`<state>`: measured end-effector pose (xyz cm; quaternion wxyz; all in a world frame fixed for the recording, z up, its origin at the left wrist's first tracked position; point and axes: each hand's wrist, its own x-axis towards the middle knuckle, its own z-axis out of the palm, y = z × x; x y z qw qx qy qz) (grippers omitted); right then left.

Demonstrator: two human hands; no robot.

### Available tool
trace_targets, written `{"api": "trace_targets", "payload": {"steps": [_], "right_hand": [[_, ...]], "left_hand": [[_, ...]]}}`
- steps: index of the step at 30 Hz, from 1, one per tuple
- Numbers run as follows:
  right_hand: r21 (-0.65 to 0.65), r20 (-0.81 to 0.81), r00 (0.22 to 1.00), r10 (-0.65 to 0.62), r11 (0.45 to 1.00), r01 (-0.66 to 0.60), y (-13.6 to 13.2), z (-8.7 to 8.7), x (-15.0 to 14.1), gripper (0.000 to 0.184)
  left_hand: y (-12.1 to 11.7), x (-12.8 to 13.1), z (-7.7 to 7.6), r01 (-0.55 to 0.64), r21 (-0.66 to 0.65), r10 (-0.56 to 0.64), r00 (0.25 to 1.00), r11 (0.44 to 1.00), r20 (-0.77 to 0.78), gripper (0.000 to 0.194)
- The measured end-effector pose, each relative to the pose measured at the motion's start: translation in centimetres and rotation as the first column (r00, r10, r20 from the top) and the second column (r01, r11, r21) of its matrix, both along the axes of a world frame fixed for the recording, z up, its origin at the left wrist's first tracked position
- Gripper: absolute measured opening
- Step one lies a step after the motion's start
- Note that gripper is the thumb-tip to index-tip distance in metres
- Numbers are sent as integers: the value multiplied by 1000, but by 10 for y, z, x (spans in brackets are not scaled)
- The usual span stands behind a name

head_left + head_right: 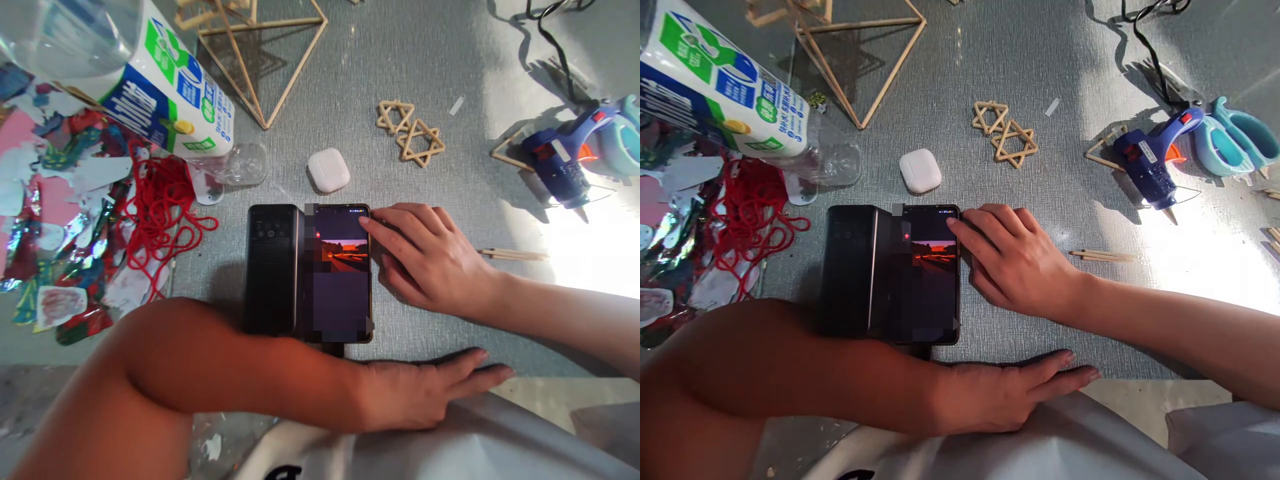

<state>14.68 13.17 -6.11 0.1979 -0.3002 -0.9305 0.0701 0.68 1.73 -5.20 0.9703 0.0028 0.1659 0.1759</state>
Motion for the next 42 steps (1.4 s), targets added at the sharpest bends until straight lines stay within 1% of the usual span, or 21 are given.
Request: {"api": "trace_targets", "payload": {"steps": [6,8,10,12,14,16,17,18,19,20,21,22,26,31,33,35,37,38,40,41,42], "right_hand": [[0,1,1000,2,1000,-2,0,0,0,56],[5,3,1000,2,1000,-2,0,0,0,56],[10,4,1000,0,1000,0,0,0,0,55],[15,5,1000,0,1000,0,0,0,0,55],[14,3,1000,-2,1000,2,0,-1,0,55],[7,-1,1000,-4,1000,4,0,-1,0,57],[2,-2,1000,-4,1000,4,0,-1,0,58],[-4,-4,1000,-5,1000,5,0,-1,0,60],[-6,-6,1000,-5,1000,5,0,-1,0,61],[-5,-8,1000,-3,1000,3,0,-1,0,60],[-2,-9,1000,-1,1000,1,0,-1,0,59],[1,-10,1000,0,1000,0,0,-1,0,58],[-1,-8,1000,0,1000,0,0,-1,0,58],[0,4,1000,2,1000,-2,0,0,0,58],[9,5,1000,4,1000,-4,0,0,0,56],[14,1,1000,5,1000,-5,0,0,0,56],[8,-2,1000,4,1000,-4,0,-1,0,57],[2,-3,1000,4,1000,-4,0,-1,0,58],[-6,-2,1000,4,1000,-4,0,-1,1,61],[-8,-1,1000,4,1000,-4,0,-1,1,61],[-10,-1,1000,4,1000,-4,0,-1,1,62]], "left_hand": [[2,0,3,20,-158,-26,999,987,-38,52],[2,0,5,27,-302,-40,999,953,-35,50],[2,0,6,14,-459,-32,999,888,-33,48],[3,0,6,21,-489,-40,999,872,-28,47],[3,2,5,15,-361,-47,996,933,-81,46],[2,6,4,-63,-87,35,958,994,-286,41],[0,7,4,-96,99,129,899,990,-418,38],[-1,9,4,-92,300,244,817,949,-522,35],[-3,9,3,-57,462,351,734,885,-581,32],[-4,10,3,-9,561,416,680,828,-603,30],[-5,10,3,30,614,449,653,789,-609,29],[-5,10,4,53,639,462,645,767,-608,28],[-5,8,4,86,675,463,665,733,-586,27],[-2,7,3,74,670,418,729,739,-541,27],[-1,5,2,25,635,318,851,772,-419,26],[1,3,2,-47,535,200,952,844,-232,26],[2,1,1,-81,437,135,986,896,-94,28],[1,1,1,-81,418,126,989,905,-82,29],[0,2,2,-54,441,148,972,896,-182,28],[-2,3,3,-41,465,192,940,885,-283,27],[-3,4,4,-36,482,256,880,876,-399,25]]}}
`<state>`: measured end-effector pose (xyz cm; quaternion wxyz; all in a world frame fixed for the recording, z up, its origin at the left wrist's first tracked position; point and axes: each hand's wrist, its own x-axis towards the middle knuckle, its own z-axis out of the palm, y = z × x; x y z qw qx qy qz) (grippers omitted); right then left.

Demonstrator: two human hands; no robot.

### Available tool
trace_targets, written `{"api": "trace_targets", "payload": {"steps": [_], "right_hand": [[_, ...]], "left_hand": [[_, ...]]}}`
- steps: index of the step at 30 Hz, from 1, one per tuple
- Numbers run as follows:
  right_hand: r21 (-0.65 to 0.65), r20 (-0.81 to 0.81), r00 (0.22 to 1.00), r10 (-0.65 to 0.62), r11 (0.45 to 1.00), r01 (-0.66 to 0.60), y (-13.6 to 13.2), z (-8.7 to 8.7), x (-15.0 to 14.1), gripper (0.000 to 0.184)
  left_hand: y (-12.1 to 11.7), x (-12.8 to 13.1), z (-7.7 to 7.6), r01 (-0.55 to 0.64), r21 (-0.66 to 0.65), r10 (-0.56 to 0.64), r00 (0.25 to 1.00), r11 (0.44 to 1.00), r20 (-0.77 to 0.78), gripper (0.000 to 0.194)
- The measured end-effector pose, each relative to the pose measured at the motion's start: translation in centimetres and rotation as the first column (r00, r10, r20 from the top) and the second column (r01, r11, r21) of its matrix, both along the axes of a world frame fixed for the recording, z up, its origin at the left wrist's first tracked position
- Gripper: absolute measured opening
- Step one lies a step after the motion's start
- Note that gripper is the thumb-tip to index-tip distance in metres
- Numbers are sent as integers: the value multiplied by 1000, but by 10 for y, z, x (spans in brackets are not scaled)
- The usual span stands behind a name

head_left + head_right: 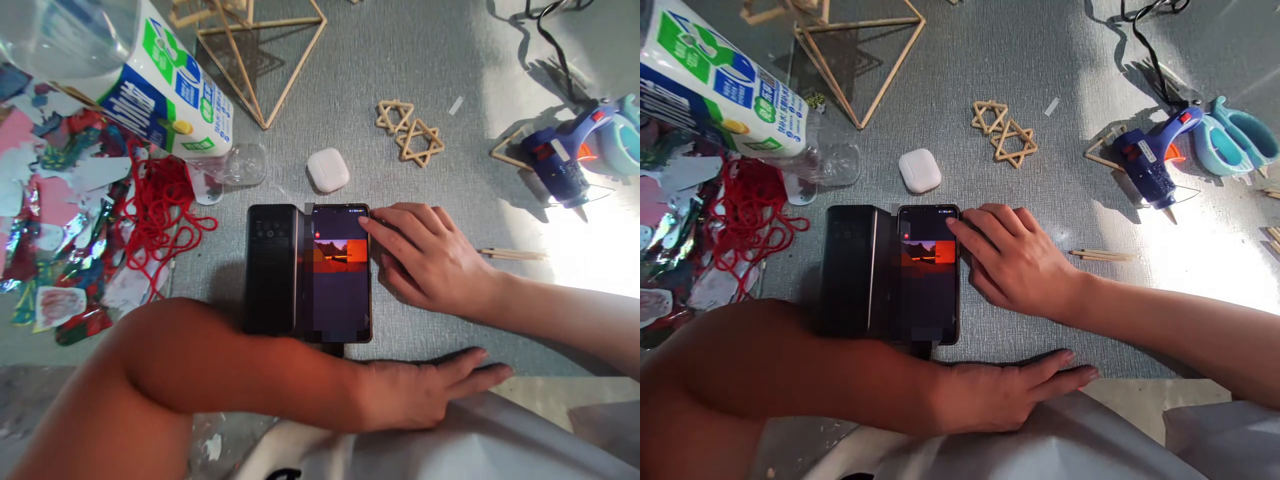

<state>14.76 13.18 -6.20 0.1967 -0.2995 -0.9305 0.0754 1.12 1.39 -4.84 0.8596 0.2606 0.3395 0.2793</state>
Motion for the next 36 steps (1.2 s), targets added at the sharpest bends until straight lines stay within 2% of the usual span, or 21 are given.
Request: {"api": "trace_targets", "payload": {"steps": [3,7,14,18,20,22,24,25,26,29,30,31,32,34,35,36], "right_hand": [[-6,-2,1000,-2,1000,2,0,0,0,63],[4,1,1000,-6,1000,6,0,0,-1,60],[5,-3,1000,-4,1000,4,0,0,-1,57],[4,0,1000,0,1000,0,0,1,-1,57],[13,0,1000,1,1000,-1,0,1,-1,56],[16,1,1000,0,1000,0,0,1,-1,55],[17,0,1000,-3,1000,3,0,1,-1,55],[17,-1,1000,-5,1000,5,0,1,-1,55],[19,-2,1000,-5,1000,5,0,1,-1,55],[28,2,1000,-1,1000,1,0,1,-1,54],[30,4,1000,0,1000,0,0,1,-1,54],[33,6,1000,-1,999,1,0,1,-1,54],[35,7,1000,-3,999,3,0,1,-1,54],[38,8,1000,-5,999,5,0,1,-1,53],[37,8,1000,-5,999,5,0,1,-1,53],[35,6,1000,-4,999,4,0,1,-1,53]], "left_hand": [[-4,2,1,-167,62,178,946,984,-271,22],[-3,-4,1,-255,140,289,888,957,-357,21],[0,-11,1,-290,105,308,878,951,-367,20],[-1,-6,3,-317,1,301,899,948,-318,21],[1,-4,4,-233,-132,210,963,963,-167,25],[3,-3,4,-36,-307,70,992,951,102,31],[6,-3,2,163,-483,17,938,860,346,41],[7,-4,1,230,-541,20,909,809,416,45],[8,-4,0,261,-568,26,894,781,447,48],[8,-4,0,292,-513,-31,889,807,457,49],[8,-4,1,293,-542,-21,892,787,453,48],[8,-3,2,296,-623,16,896,724,444,46],[8,-2,4,285,-743,85,905,606,416,44],[7,1,8,161,-942,274,930,296,245,42],[6,2,9,63,-985,355,927,161,117,40],[5,3,9,-43,-997,423,906,63,-12,37]]}}
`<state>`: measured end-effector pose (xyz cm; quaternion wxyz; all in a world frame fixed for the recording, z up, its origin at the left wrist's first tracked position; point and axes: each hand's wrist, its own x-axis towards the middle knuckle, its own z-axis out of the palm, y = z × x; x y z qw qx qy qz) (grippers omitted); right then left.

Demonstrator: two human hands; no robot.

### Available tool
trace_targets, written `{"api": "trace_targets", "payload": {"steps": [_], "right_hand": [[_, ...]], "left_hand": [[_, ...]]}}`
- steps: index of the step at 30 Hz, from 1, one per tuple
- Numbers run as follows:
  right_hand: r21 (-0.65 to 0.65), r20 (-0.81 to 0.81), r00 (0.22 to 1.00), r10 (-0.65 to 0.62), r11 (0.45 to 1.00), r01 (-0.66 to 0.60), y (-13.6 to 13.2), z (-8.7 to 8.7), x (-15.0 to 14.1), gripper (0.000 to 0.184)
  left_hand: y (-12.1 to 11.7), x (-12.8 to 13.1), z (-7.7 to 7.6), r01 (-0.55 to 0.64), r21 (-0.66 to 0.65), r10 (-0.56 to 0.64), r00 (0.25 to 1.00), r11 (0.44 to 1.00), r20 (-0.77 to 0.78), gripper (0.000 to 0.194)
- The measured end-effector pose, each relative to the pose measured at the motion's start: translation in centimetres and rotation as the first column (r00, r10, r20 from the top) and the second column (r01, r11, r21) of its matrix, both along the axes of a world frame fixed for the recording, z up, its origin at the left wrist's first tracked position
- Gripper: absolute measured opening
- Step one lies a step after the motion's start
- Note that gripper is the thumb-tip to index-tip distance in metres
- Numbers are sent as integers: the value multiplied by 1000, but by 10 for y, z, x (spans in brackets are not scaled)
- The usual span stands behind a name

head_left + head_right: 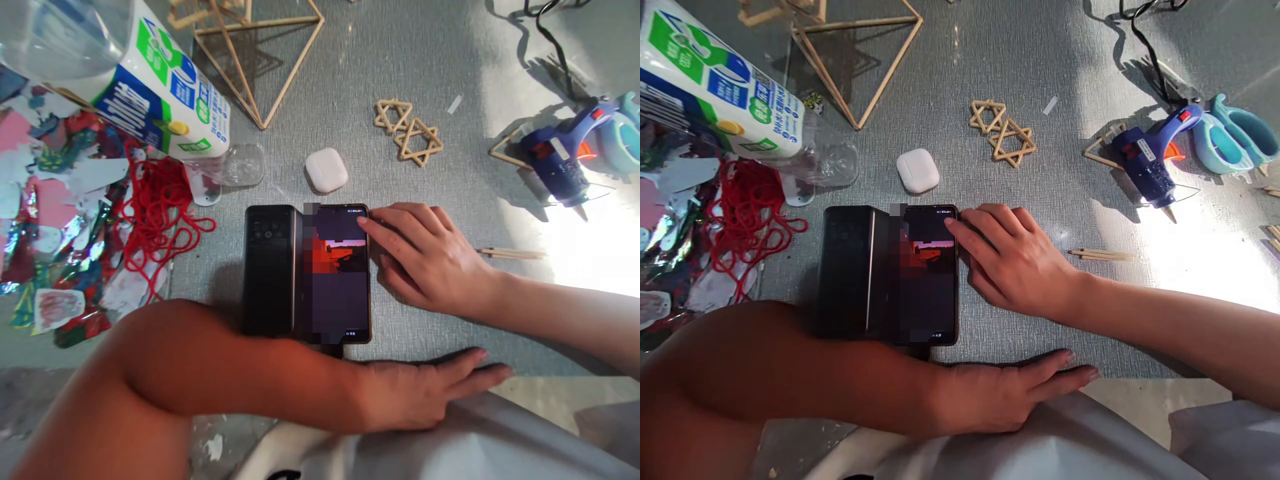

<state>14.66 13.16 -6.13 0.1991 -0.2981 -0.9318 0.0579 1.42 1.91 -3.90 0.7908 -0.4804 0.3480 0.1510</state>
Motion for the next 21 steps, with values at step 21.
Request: {"api": "trace_targets", "payload": {"steps": [21], "right_hand": [[10,2,1000,9,1000,-9,1,0,0,54]], "left_hand": [[6,-5,-6,92,211,-146,956,973,256,45]]}}
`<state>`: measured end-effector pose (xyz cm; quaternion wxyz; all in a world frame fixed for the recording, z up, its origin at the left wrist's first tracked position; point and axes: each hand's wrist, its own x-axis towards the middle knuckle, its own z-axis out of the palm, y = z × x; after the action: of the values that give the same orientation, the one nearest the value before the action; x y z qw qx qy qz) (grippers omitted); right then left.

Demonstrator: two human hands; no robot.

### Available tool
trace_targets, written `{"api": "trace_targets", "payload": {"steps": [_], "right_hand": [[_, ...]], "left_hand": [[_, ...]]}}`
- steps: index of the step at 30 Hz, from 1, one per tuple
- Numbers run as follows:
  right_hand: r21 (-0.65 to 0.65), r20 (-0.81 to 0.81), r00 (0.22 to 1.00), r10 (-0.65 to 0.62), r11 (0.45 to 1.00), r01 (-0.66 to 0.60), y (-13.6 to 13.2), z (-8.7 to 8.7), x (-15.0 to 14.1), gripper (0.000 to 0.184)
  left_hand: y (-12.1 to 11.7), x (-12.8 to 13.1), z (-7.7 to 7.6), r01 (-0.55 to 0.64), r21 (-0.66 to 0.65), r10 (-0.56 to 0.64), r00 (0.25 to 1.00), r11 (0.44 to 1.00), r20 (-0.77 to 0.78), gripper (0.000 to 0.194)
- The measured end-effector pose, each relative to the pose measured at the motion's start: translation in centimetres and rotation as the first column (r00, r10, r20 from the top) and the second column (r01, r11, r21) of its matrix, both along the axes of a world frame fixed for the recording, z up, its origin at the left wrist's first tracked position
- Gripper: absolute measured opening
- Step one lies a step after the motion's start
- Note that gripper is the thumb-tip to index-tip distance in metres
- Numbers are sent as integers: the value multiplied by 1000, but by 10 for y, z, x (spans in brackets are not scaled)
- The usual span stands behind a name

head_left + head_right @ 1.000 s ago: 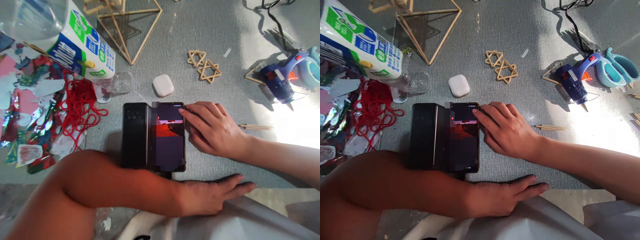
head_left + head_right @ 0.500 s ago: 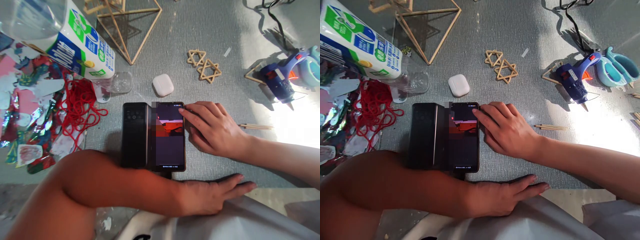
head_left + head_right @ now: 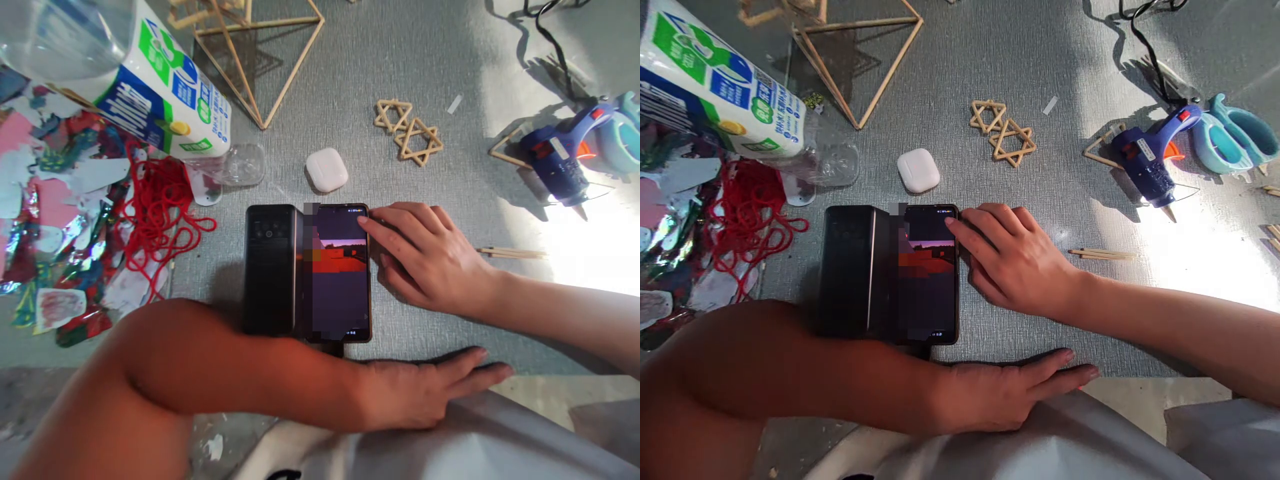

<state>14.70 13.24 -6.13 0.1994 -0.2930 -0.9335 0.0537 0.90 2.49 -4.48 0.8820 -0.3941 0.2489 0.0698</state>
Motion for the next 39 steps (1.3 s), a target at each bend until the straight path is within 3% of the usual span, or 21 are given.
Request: {"api": "trace_targets", "payload": {"steps": [1,4,5,6,8,9,10,13,15,18,21,25,27,28,30,31,32,34,37,39], "right_hand": [[-2,0,1000,1,1000,-1,0,0,0,54],[-7,-4,1000,0,1000,0,0,0,0,54],[-8,-5,1000,-2,1000,2,0,0,0,54],[-10,-4,1000,-4,1000,3,0,0,0,54],[-12,-3,1000,-5,1000,5,0,0,-1,54],[-13,-3,1000,-6,1000,6,0,0,-1,54],[-14,-3,1000,-5,1000,5,0,0,-1,54],[-15,-4,1000,-2,1000,2,0,0,-1,55],[-19,-6,1000,-3,1000,3,0,0,0,55],[-27,-6,1000,-6,1000,6,-1,0,0,55],[-38,-3,1000,-7,999,7,-1,0,0,57],[-38,-6,1000,-6,999,6,-1,0,0,58],[-36,-8,1000,-4,999,4,-1,0,0,57],[-37,-8,1000,-4,999,4,-1,0,0,57],[-36,-7,1000,-6,999,5,-1,0,0,57],[-33,-7,1000,-7,999,7,-1,0,0,56],[-29,-6,1000,-7,1000,6,-1,0,0,56],[-19,-8,1000,-4,1000,4,-1,0,-1,55],[-21,-8,1000,-9,1000,9,-1,-1,-1,56],[-34,-10,1000,-13,999,13,-1,-1,-1,58]], "left_hand": [[0,0,-1,19,146,-18,1000,989,-12,46],[-2,0,-2,14,415,-11,1000,910,-10,49],[-3,0,-3,-3,547,14,1000,837,-15,47],[-3,0,-3,-20,687,43,999,726,-16,45],[-4,0,-5,-31,892,92,996,450,-12,39],[-5,0,-7,-29,941,119,993,338,-12,37],[-6,0,-8,-32,962,130,992,271,-4,37],[-13,0,-12,52,987,209,974,150,-83,48],[-21,0,-14,271,958,349,892,94,-287,52],[-29,-2,-15,534,838,482,708,113,-517,46],[-29,-2,-16,545,828,446,713,133,-541,42],[-21,2,-15,457,849,386,757,265,-528,37],[-15,5,-14,365,843,323,804,395,-499,34],[-12,6,-13,295,820,259,849,491,-460,32],[-7,7,-10,135,668,81,956,731,-282,32],[-5,6,-9,83,563,19,985,822,-173,34],[-4,5,-7,54,483,-16,997,874,-82,37],[-3,1,-3,19,489,-15,1000,872,-12,43],[-2,-3,1,17,676,-8,1000,736,-16,48],[-3,-3,2,23,701,-16,1000,713,-16,46]]}}
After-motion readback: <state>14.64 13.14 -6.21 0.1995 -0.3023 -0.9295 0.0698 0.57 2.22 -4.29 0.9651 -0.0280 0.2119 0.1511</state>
